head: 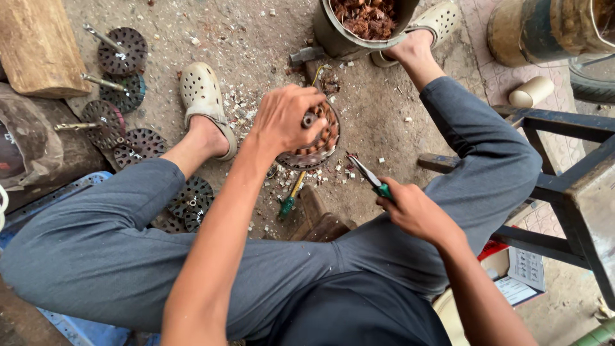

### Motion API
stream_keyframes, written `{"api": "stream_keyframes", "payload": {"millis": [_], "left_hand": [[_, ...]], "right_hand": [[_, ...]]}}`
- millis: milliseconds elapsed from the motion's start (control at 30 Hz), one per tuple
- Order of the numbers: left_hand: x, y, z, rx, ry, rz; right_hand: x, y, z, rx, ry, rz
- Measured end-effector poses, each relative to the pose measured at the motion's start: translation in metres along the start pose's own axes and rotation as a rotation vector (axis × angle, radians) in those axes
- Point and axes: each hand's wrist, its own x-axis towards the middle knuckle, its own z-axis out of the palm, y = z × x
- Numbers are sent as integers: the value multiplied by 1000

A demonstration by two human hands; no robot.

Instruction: The person uses pliers to pull and cut copper wire from a motor stator, collecting the copper pieces into a nearby bucket. The person repeatedly rotates the stator and removes wire segments one at a time.

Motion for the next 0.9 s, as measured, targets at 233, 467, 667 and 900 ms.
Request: {"api": "stream_keyframes", "payload": {"millis": [233,467,667,900], "left_hand": [[-4,11,19,19,276,110],[-8,8,24,-9,291,93],[-8,10,19,-38,319,105],[-8,20,12,-66,383,119]], "right_hand": [[22,-22,5,66,-70,10],[35,-31,4,-12,-24,-70],[56,-15,36,-2,221,-248],[80,26,57,-12,362,-472]]}}
